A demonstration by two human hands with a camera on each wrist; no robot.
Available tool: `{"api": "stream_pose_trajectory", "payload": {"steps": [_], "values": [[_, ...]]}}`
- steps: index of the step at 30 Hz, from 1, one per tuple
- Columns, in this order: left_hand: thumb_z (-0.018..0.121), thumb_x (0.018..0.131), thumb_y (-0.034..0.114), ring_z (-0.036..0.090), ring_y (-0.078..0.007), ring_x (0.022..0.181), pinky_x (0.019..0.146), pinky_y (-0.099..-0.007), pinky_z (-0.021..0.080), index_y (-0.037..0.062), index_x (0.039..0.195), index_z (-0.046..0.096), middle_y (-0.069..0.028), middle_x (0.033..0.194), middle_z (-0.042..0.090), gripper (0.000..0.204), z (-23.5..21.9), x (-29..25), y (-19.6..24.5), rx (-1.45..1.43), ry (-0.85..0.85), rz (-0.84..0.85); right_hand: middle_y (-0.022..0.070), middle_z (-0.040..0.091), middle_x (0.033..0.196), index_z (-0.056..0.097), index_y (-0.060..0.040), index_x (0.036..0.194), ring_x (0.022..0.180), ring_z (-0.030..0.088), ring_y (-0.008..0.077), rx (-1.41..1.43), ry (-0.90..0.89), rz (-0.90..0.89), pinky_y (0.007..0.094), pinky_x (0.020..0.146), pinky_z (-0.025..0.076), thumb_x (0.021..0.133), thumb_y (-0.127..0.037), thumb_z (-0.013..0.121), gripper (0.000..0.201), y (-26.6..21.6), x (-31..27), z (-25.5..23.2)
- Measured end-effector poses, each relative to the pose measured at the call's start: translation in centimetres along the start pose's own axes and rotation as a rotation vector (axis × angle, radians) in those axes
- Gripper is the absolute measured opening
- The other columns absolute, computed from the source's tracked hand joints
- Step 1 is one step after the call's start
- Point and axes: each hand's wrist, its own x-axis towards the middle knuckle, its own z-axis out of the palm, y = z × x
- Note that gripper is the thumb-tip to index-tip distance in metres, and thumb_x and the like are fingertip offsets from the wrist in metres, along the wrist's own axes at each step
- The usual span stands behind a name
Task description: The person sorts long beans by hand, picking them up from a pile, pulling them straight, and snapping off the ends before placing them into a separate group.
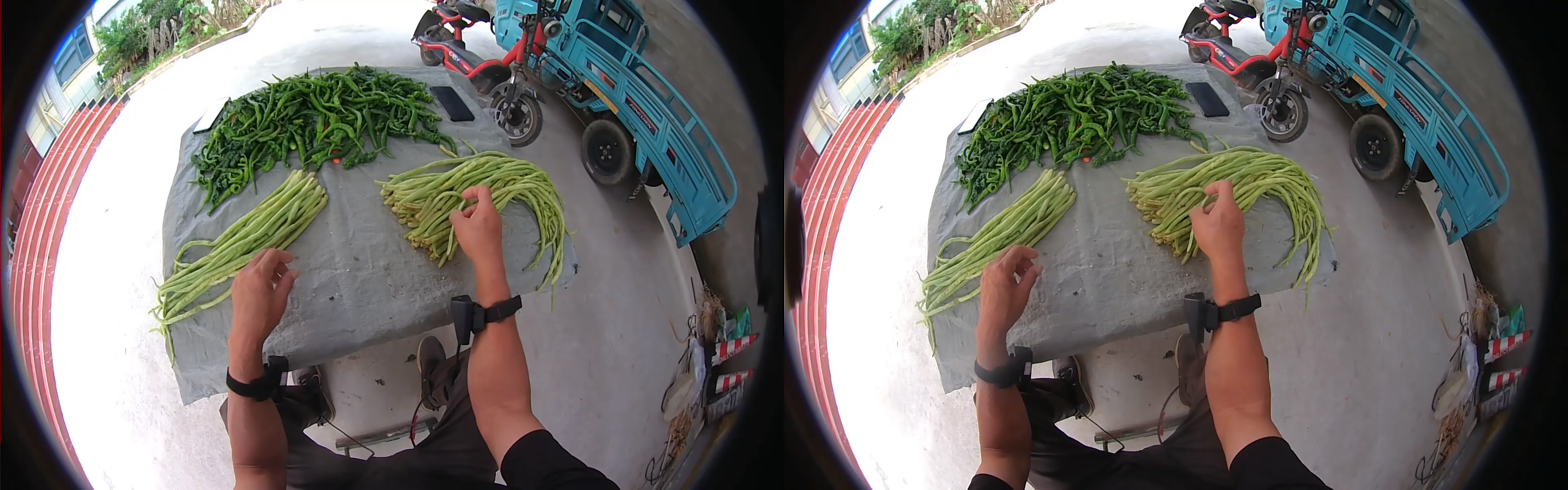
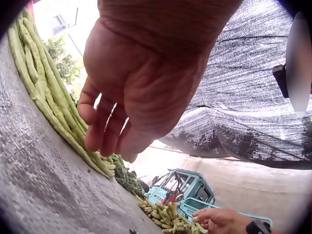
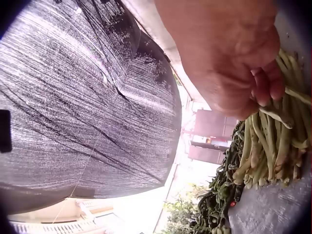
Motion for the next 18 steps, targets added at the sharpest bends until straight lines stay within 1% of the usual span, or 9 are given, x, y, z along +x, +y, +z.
{"api": "stream_pose_trajectory", "payload": {"steps": [3, 6, 7, 10, 13, 16, 17, 18], "values": [[0.078, 0.089, 0.010, 0.072, -0.0263, 0.079, 0.073, -0.0394, 0.056, 0.0038, 0.107, 0.072, -0.0093, 0.090, 0.072, 0.020, 0.0, 0.0, 0.0, 0.000, -0.002, 0.000, 0.0091, 0.066, 0.077, 0.060, -0.0071, 0.119, 0.073, 0.068, 0.0271, 0.071, 0.008, -0.033, 0.0437, 0.071, 0.054, 0.085, -0.009, 0.072, 0.036, -2.0, -0.5, -0.1], [0.078, 0.089, 0.010, 0.072, -0.0260, 0.080, 0.074, -0.0392, 0.056, 0.0039, 0.107, 0.072, -0.0092, 0.090, 0.072, 0.020, 0.0, 0.0, 0.4, -0.002, -0.005, 0.002, 0.0076, 0.065, 0.077, 0.063, -0.0066, 0.119, 0.072, 0.066, 0.0234, 0.163, -0.042, -0.060, 0.0414, 0.070, 0.053, 0.085, -0.009, 0.073, 0.035, -3.0, -0.9, 0.9], [0.078, 0.089, 0.010, 0.072, -0.0259, 0.080, 0.074, -0.0391, 0.056, 0.0039, 0.107, 0.072, -0.0092, 0.091, 0.073, 0.020, 0.0, 0.0, 0.4, -0.003, -0.006, 0.004, 0.0077, 0.065, 0.078, 0.065, -0.0055, 0.117, 0.072, 0.066, 0.0227, 0.197, -0.075, -0.036, 0.0403, 0.070, 0.054, 0.085, -0.009, 0.074, 0.033, -3.7, -1.1, 1.0], [0.078, 0.089, 0.010, 0.072, -0.0257, 0.080, 0.074, -0.0389, 0.056, 0.0040, 0.107, 0.072, -0.0092, 0.091, 0.073, 0.020, 0.0, 0.1, 0.4, -0.010, -0.006, 0.007, 0.0074, 0.065, 0.079, 0.065, -0.0043, 0.115, 0.072, 0.066, 0.0214, 0.279, -0.122, -0.064, 0.0385, 0.069, 0.054, 0.086, -0.009, 0.074, 0.031, -4.5, -1.5, 2.0], [0.078, 0.089, 0.010, 0.072, -0.0256, 0.080, 0.073, -0.0387, 0.056, 0.0044, 0.107, 0.072, -0.0092, 0.090, 0.073, 0.020, 0.2, 0.0, 0.3, -0.027, -0.005, 0.007, 0.0027, 0.063, 0.081, 0.065, -0.0016, 0.117, 0.064, 0.061, 0.0095, 0.356, -0.153, -0.118, 0.0283, 0.053, 0.050, 0.091, -0.006, 0.072, 0.027, -5.5, -2.2, 3.1], [0.078, 0.090, 0.010, 0.072, -0.0257, 0.079, 0.072, -0.0387, 0.056, 0.0050, 0.108, 0.072, -0.0091, 0.090, 0.073, 0.020, 0.2, -0.1, 0.3, -0.047, -0.005, 0.011, 0.0051, 0.065, 0.081, 0.066, -0.0044, 0.113, 0.072, 0.065, 0.0164, 0.435, -0.152, -0.083, 0.0358, 0.068, 0.054, 0.087, -0.007, 0.075, 0.028, -6.8, -3.1, 3.5], [0.078, 0.090, 0.010, 0.072, -0.0258, 0.079, 0.072, -0.0387, 0.056, 0.0052, 0.108, 0.072, -0.0091, 0.090, 0.073, 0.020, 0.2, -0.1, 0.3, -0.054, -0.006, 0.012, 0.0047, 0.064, 0.081, 0.066, -0.0044, 0.113, 0.070, 0.064, 0.0149, 0.457, -0.150, -0.085, 0.0343, 0.066, 0.054, 0.088, -0.006, 0.075, 0.027, -7.2, -3.3, 3.6], [0.078, 0.090, 0.009, 0.072, -0.0235, 0.079, 0.071, -0.0373, 0.055, 0.0052, 0.108, 0.073, -0.0082, 0.090, 0.073, 0.020, 0.3, -0.2, 0.2, -0.062, -0.004, 0.014, 0.0043, 0.064, 0.081, 0.066, -0.0044, 0.113, 0.068, 0.064, 0.0133, 0.479, -0.149, -0.087, 0.0329, 0.064, 0.054, 0.088, -0.005, 0.075, 0.027, -7.5, -3.5, 3.6]]}}
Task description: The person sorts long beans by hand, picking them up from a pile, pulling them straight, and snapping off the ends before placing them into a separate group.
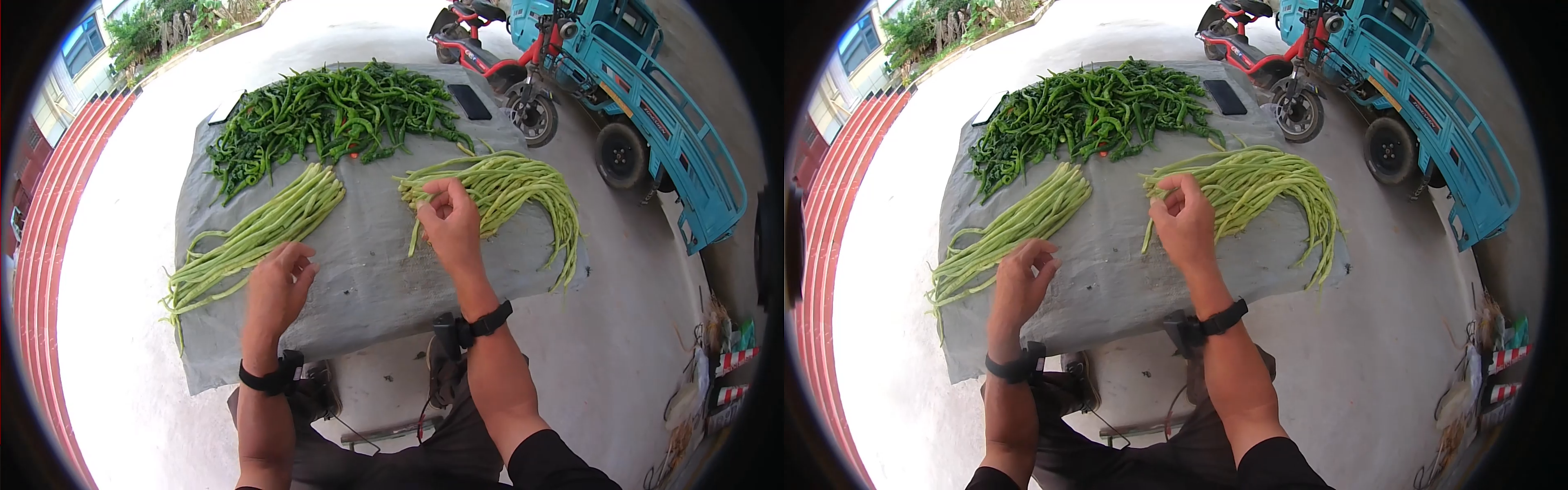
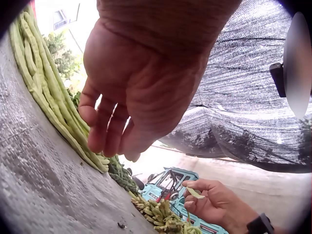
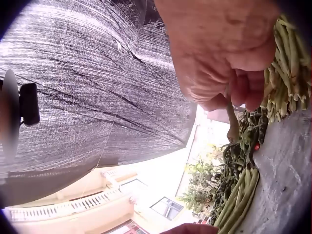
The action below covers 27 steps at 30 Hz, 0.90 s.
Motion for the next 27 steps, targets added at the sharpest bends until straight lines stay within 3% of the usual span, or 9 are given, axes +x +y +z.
{"api": "stream_pose_trajectory", "payload": {"steps": [2, 5, 8, 11, 14, 20, 27], "values": [[0.079, 0.089, 0.008, 0.070, -0.0190, 0.078, 0.068, -0.0344, 0.053, 0.0053, 0.108, 0.073, -0.0064, 0.088, 0.073, 0.020, 0.3, 0.0, -0.2, -0.016, 0.005, 0.004, 0.0033, 0.063, 0.081, 0.065, -0.0039, 0.113, 0.065, 0.062, 0.0106, 0.079, -0.016, 0.003, 0.0298, 0.060, 0.053, 0.090, -0.003, 0.074, 0.025, -0.5, -0.2, 0.4], [0.079, 0.090, 0.008, 0.071, -0.0190, 0.079, 0.068, -0.0340, 0.053, 0.0062, 0.109, 0.074, -0.0061, 0.089, 0.073, 0.020, 0.4, 0.0, 0.2, -0.047, -0.016, 0.011, 0.0021, 0.063, 0.081, 0.065, -0.0023, 0.113, 0.060, 0.060, 0.0078, 0.238, -0.066, 0.017, 0.0259, 0.054, 0.051, 0.093, -0.002, 0.072, 0.022, -0.6, -0.5, 0.9], [0.078, 0.091, 0.010, 0.072, -0.0261, 0.079, 0.071, -0.0385, 0.056, 0.0062, 0.109, 0.072, -0.0089, 0.091, 0.074, 0.019, 0.5, -0.2, 1.0, -0.093, -0.038, 0.024, 0.0018, 0.063, 0.081, 0.064, -0.0009, 0.113, 0.059, 0.059, 0.0071, 0.346, -0.108, 0.017, 0.0247, 0.051, 0.051, 0.095, -0.002, 0.071, 0.020, -0.4, -0.7, 1.7], [0.078, 0.091, 0.010, 0.072, -0.0263, 0.079, 0.071, -0.0390, 0.057, 0.0066, 0.110, 0.072, -0.0089, 0.092, 0.074, 0.020, 0.8, -0.2, 1.7, -0.125, -0.069, 0.036, 0.0021, 0.063, 0.081, 0.064, -0.0002, 0.112, 0.060, 0.060, 0.0072, 0.372, -0.131, 0.014, 0.0249, 0.052, 0.051, 0.096, -0.002, 0.071, 0.018, -0.7, -1.2, 2.5], [0.079, 0.091, 0.006, 0.068, -0.0180, 0.076, 0.067, -0.0317, 0.052, 0.0073, 0.113, 0.073, -0.0044, 0.088, 0.073, 0.023, 1.7, -0.4, 2.0, -0.176, -0.056, 0.079, 0.0024, 0.063, 0.081, 0.064, 0.0003, 0.112, 0.060, 0.060, 0.0073, 0.378, -0.146, -0.001, 0.0256, 0.053, 0.053, 0.097, -0.002, 0.070, 0.016, -0.9, -1.6, 3.3], [0.081, 0.092, 0.003, 0.066, -0.0097, 0.078, 0.068, -0.0295, 0.052, 0.0040, 0.117, 0.071, -0.0010, 0.092, 0.073, 0.027, 2.1, -0.5, 3.6, -0.420, -0.045, 0.011, 0.0032, 0.066, 0.084, 0.066, 0.0009, 0.113, 0.063, 0.063, 0.0082, 0.378, -0.237, 0.002, 0.0270, 0.058, 0.056, 0.100, -0.003, 0.067, 0.014, -1.2, -2.7, 4.8], [0.077, 0.097, -0.002, 0.067, -0.0086, 0.090, 0.079, -0.0269, 0.059, 0.0016, 0.119, 0.069, -0.0019, 0.106, 0.071, 0.024, 2.7, -0.6, 2.3, -0.849, 0.103, -0.036, 0.0041, 0.071, 0.087, 0.069, 0.0003, 0.116, 0.071, 0.068, 0.0087, 0.312, -0.336, -0.022, 0.0264, 0.064, 0.057, 0.098, 0.000, 0.066, 0.018, -1.5, -3.7, 5.8]]}}
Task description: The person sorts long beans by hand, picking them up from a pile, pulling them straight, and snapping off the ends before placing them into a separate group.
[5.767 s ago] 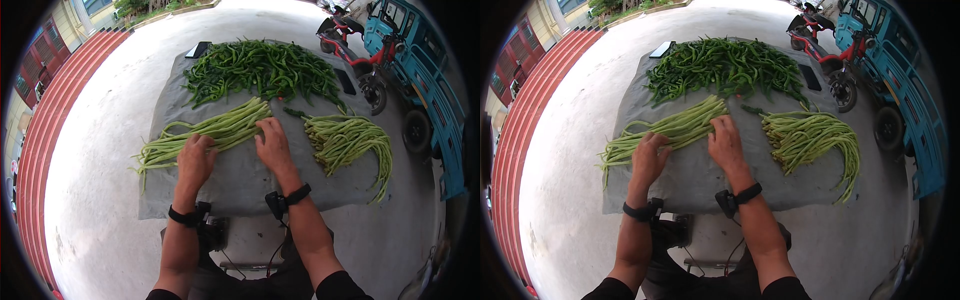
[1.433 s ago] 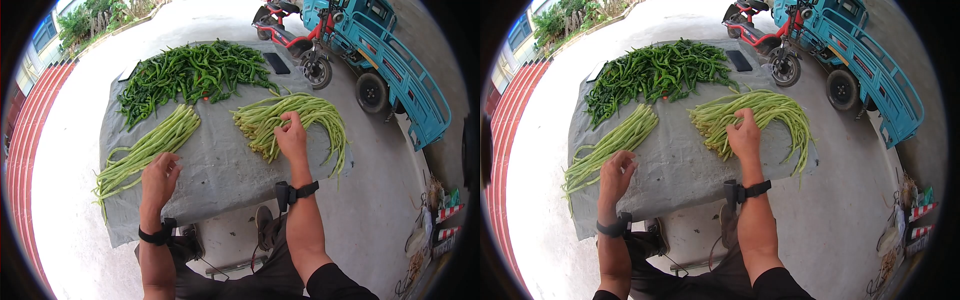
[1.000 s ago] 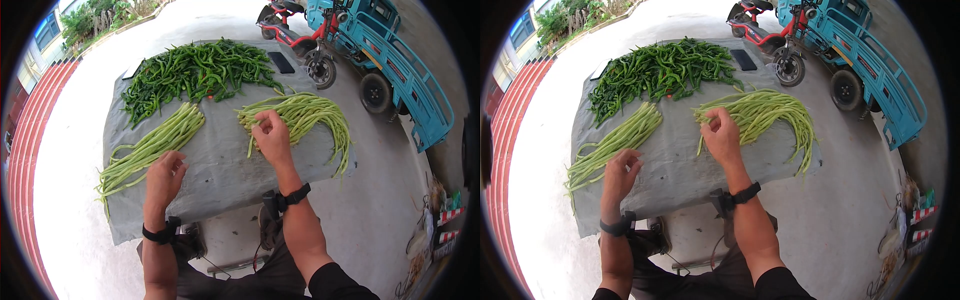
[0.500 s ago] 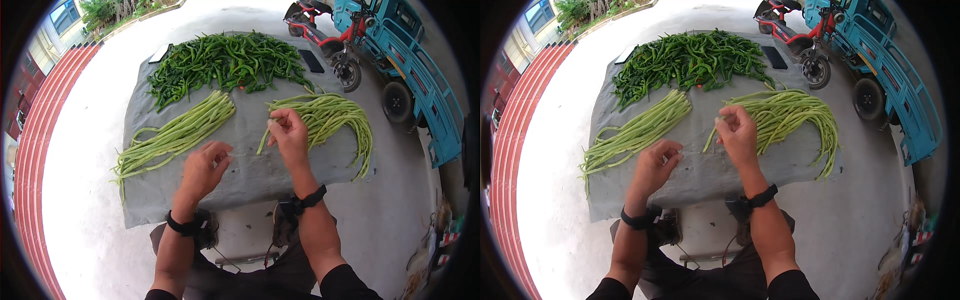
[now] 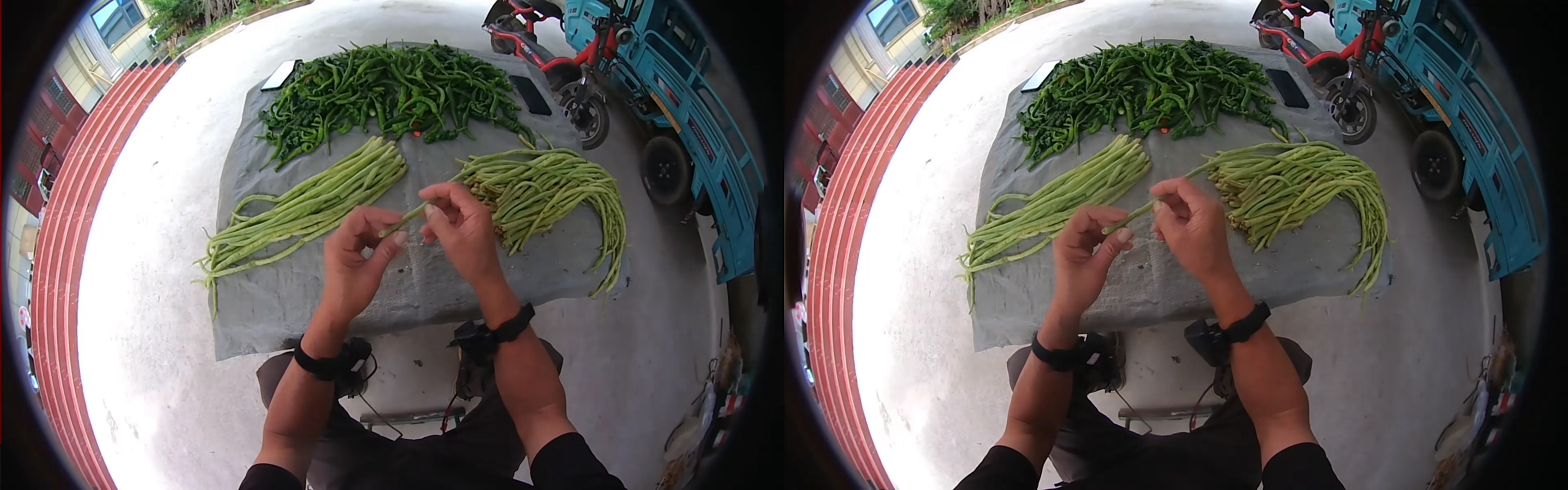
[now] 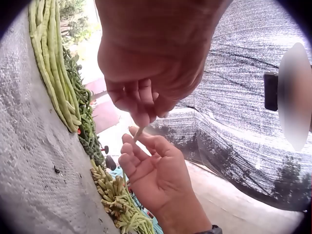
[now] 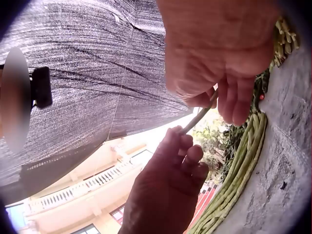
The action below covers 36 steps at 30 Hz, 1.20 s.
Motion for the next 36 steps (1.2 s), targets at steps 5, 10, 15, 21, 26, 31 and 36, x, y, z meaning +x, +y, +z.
{"api": "stream_pose_trajectory", "payload": {"steps": [5, 10, 15, 21, 26, 31, 36], "values": [[0.076, 0.100, 0.003, 0.068, -0.0095, 0.090, 0.080, -0.0266, 0.060, -0.0002, 0.118, 0.068, -0.0023, 0.103, 0.071, 0.020, -0.2, 0.1, 0.8, -0.158, 0.069, 0.024, 0.0040, 0.070, 0.083, 0.070, -0.0031, 0.118, 0.071, 0.068, 0.0093, -0.172, -0.049, -0.126, 0.0268, 0.066, 0.056, 0.095, -0.002, 0.071, 0.023, -0.5, -0.4, 0.6], [0.077, 0.100, 0.006, 0.068, -0.0095, 0.085, 0.078, -0.0254, 0.059, 0.0006, 0.117, 0.068, -0.0029, 0.099, 0.070, 0.020, -0.7, -0.1, 1.0, -0.136, 0.085, 0.036, 0.0093, 0.070, 0.081, 0.071, -0.0043, 0.116, 0.066, 0.067, 0.0158, -0.406, -0.138, -0.156, 0.0318, 0.062, 0.054, 0.092, -0.007, 0.078, 0.025, -1.3, -0.7, 0.8], [0.079, 0.099, 0.008, 0.067, -0.0090, 0.093, 0.082, -0.0252, 0.055, 0.0030, 0.118, 0.067, -0.0012, 0.104, 0.069, 0.022, -1.3, 0.0, 0.6, -0.149, 0.086, 0.065, 0.0125, 0.069, 0.083, 0.072, -0.0019, 0.111, 0.062, 0.064, 0.0223, -0.441, -0.141, -0.262, 0.0357, 0.059, 0.051, 0.093, -0.008, 0.078, 0.021, -1.7, -0.8, 1.4], [0.078, 0.100, 0.020, 0.060, -0.0126, 0.115, 0.098, -0.0316, 0.047, 0.0052, 0.128, 0.064, -0.0038, 0.125, 0.066, 0.035, -1.5, 0.3, 0.9, -0.113, 0.052, 0.106, 0.0130, 0.071, 0.087, 0.073, -0.0004, 0.111, 0.064, 0.065, 0.0212, -0.359, -0.133, -0.321, 0.0345, 0.060, 0.051, 0.096, -0.008, 0.077, 0.018, -3.7, -0.8, 2.0], [0.076, 0.100, 0.032, 0.060, -0.0183, 0.126, 0.104, -0.0363, 0.046, 0.0046, 0.140, 0.059, -0.0090, 0.139, 0.064, 0.051, -1.1, 0.4, 1.4, -0.081, 0.003, 0.133, 0.0103, 0.072, 0.084, 0.075, -0.0009, 0.115, 0.064, 0.062, 0.0130, -0.273, -0.141, -0.290, 0.0311, 0.060, 0.050, 0.099, -0.010, 0.075, 0.018, -5.4, -1.2, 2.0], [0.076, 0.100, 0.032, 0.061, -0.0200, 0.125, 0.109, -0.0393, 0.046, 0.0023, 0.140, 0.059, -0.0094, 0.137, 0.065, 0.052, -0.4, -0.1, 1.7, -0.275, -0.144, 0.074, 0.0054, 0.069, 0.078, 0.074, -0.0009, 0.116, 0.063, 0.059, 0.0076, -0.168, -0.174, -0.348, 0.0270, 0.058, 0.048, 0.104, -0.015, 0.072, 0.019, -6.8, -1.2, 2.2], [0.077, 0.100, 0.016, 0.065, -0.0159, 0.112, 0.104, -0.0352, 0.048, 0.0016, 0.125, 0.067, -0.0047, 0.117, 0.070, 0.031, -0.9, 0.1, 1.0, -0.205, -0.254, 0.038, 0.0001, 0.064, 0.073, 0.071, -0.0003, 0.116, 0.060, 0.054, 0.0050, 0.102, -0.200, -0.151, 0.0242, 0.055, 0.043, 0.111, -0.020, 0.063, 0.022, -7.9, -1.4, 1.0]]}}
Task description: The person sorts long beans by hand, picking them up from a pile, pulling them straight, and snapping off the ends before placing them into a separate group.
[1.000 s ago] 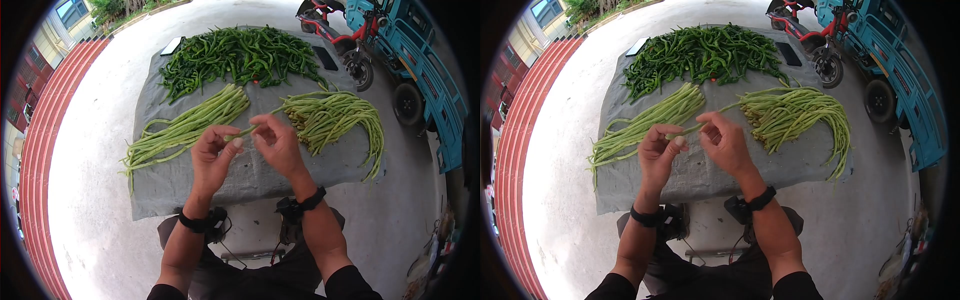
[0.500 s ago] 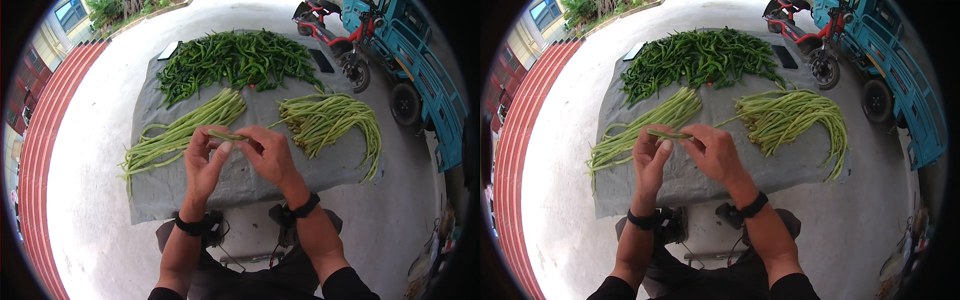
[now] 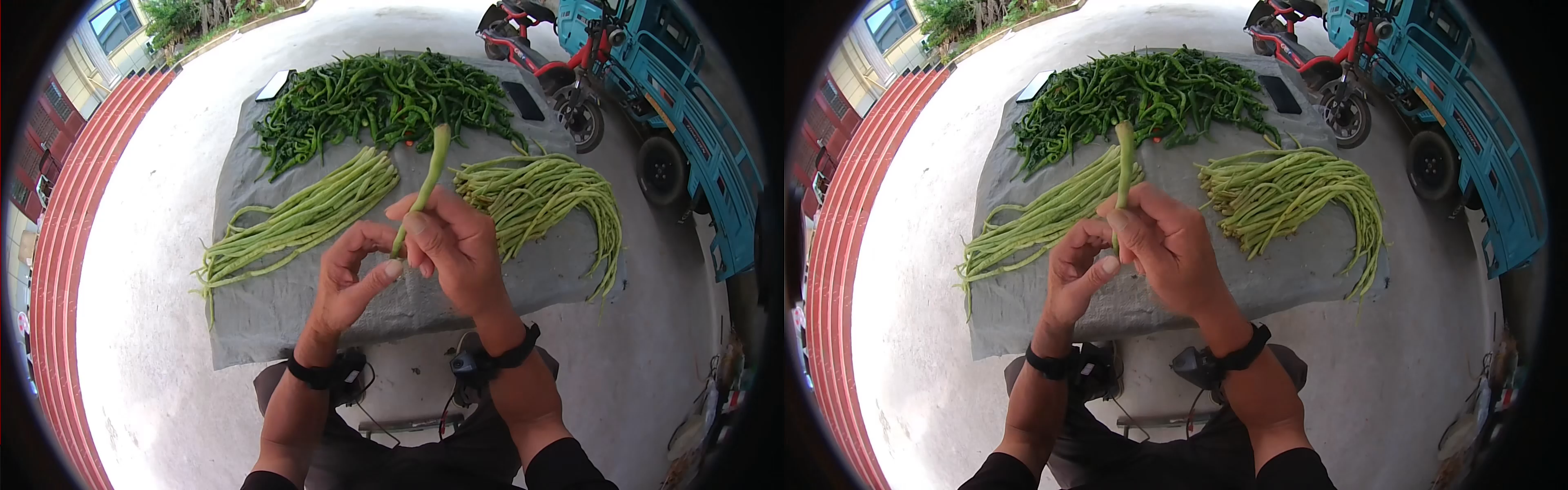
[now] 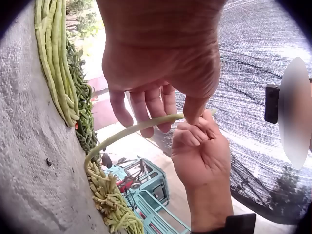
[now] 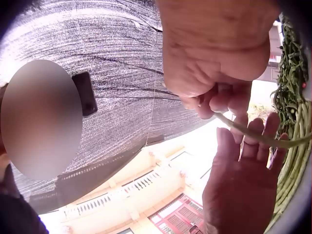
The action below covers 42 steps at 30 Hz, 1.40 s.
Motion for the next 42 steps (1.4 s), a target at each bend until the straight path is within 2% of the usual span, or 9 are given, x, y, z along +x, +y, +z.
{"api": "stream_pose_trajectory", "payload": {"steps": [5, 8, 13, 17, 20, 23, 29, 32, 42], "values": [[0.078, 0.100, 0.011, 0.064, -0.0078, 0.089, 0.085, -0.0269, 0.052, 0.0023, 0.113, 0.070, 0.0012, 0.096, 0.069, 0.017, 0.3, -0.3, 0.4, 0.023, 0.044, -0.107, -0.0002, 0.059, 0.070, 0.070, 0.0000, 0.119, 0.058, 0.051, 0.0059, 0.269, 0.125, -0.050, 0.0253, 0.053, 0.044, 0.114, -0.026, 0.059, 0.028, -0.8, 0.6, -2.1], [0.078, 0.102, 0.013, 0.061, -0.0048, 0.080, 0.073, -0.0224, 0.050, 0.0028, 0.110, 0.070, 0.0023, 0.093, 0.068, 0.015, -0.2, -0.4, 0.4, -0.017, 0.107, -0.126, -0.0006, 0.058, 0.072, 0.069, -0.0001, 0.120, 0.058, 0.051, 0.0073, 0.355, 0.229, -0.070, 0.0268, 0.053, 0.045, 0.114, -0.028, 0.059, 0.031, -0.8, 0.9, -4.1], [0.078, 0.102, 0.011, 0.059, -0.0036, 0.079, 0.069, -0.0206, 0.048, 0.0031, 0.110, 0.070, 0.0037, 0.092, 0.067, 0.014, -1.8, 0.1, 1.2, 0.106, 0.267, -0.081, -0.0006, 0.059, 0.077, 0.070, -0.0012, 0.120, 0.059, 0.053, 0.0092, 0.470, 0.407, -0.038, 0.0285, 0.053, 0.044, 0.113, -0.028, 0.061, 0.030, 1.3, 1.2, -8.2], [0.077, 0.102, 0.011, 0.059, -0.0036, 0.077, 0.065, -0.0194, 0.046, 0.0045, 0.110, 0.072, 0.0043, 0.088, 0.066, 0.011, -2.8, 0.2, 1.7, 0.268, 0.330, -0.027, -0.0002, 0.062, 0.080, 0.071, -0.0021, 0.119, 0.063, 0.055, 0.0093, 0.539, 0.483, -0.001, 0.0300, 0.056, 0.046, 0.112, -0.028, 0.062, 0.028, 3.2, 1.0, -10.1], [0.078, 0.100, 0.008, 0.058, -0.0028, 0.079, 0.069, -0.0223, 0.047, 0.0047, 0.109, 0.074, 0.0048, 0.090, 0.067, 0.011, -3.6, -0.1, 1.8, 0.432, 0.353, -0.019, -0.0001, 0.063, 0.083, 0.071, -0.0024, 0.118, 0.065, 0.056, 0.0094, 0.547, 0.487, 0.035, 0.0305, 0.057, 0.046, 0.111, -0.027, 0.064, 0.027, 4.6, 0.8, -10.9], [0.078, 0.097, 0.004, 0.061, -0.0060, 0.081, 0.074, -0.0264, 0.049, 0.0043, 0.108, 0.076, 0.0026, 0.093, 0.071, 0.011, -3.8, -0.1, 2.8, 0.686, 0.354, 0.001, 0.0000, 0.064, 0.083, 0.072, -0.0027, 0.117, 0.065, 0.056, 0.0097, 0.537, 0.516, 0.097, 0.0304, 0.056, 0.046, 0.110, -0.025, 0.066, 0.024, 5.4, 0.8, -11.0], [0.076, 0.090, -0.001, 0.071, -0.0229, 0.091, 0.083, -0.0340, 0.054, 0.0024, 0.109, 0.077, -0.0085, 0.100, 0.076, 0.019, -4.0, 0.0, 3.4, 0.943, 0.371, 0.074, -0.0003, 0.065, 0.087, 0.070, -0.0044, 0.118, 0.068, 0.057, 0.0098, 0.477, 0.506, 0.169, 0.0296, 0.059, 0.046, 0.109, -0.023, 0.067, 0.021, 7.2, 0.9, -10.9], [0.076, 0.089, 0.001, 0.071, -0.0320, 0.089, 0.079, -0.0409, 0.054, 0.0059, 0.107, 0.075, -0.0102, 0.094, 0.071, 0.018, -4.7, -0.2, 3.0, 1.095, 0.414, 0.125, -0.0001, 0.066, 0.084, 0.071, -0.0054, 0.114, 0.064, 0.057, 0.0090, 0.478, 0.495, 0.183, 0.0306, 0.056, 0.048, 0.109, -0.023, 0.068, 0.019, 7.3, 1.2, -10.1], [0.076, 0.088, 0.003, 0.069, -0.0356, 0.094, 0.081, -0.0447, 0.052, 0.0071, 0.100, 0.071, -0.0101, 0.096, 0.069, 0.014, -7.7, -1.5, 3.2, 1.277, 0.511, 0.142, 0.0010, 0.067, 0.085, 0.070, -0.0060, 0.114, 0.065, 0.059, 0.0101, 0.566, 0.434, 0.248, 0.0323, 0.057, 0.050, 0.109, -0.023, 0.067, 0.018, 8.5, 1.8, -8.2]]}}
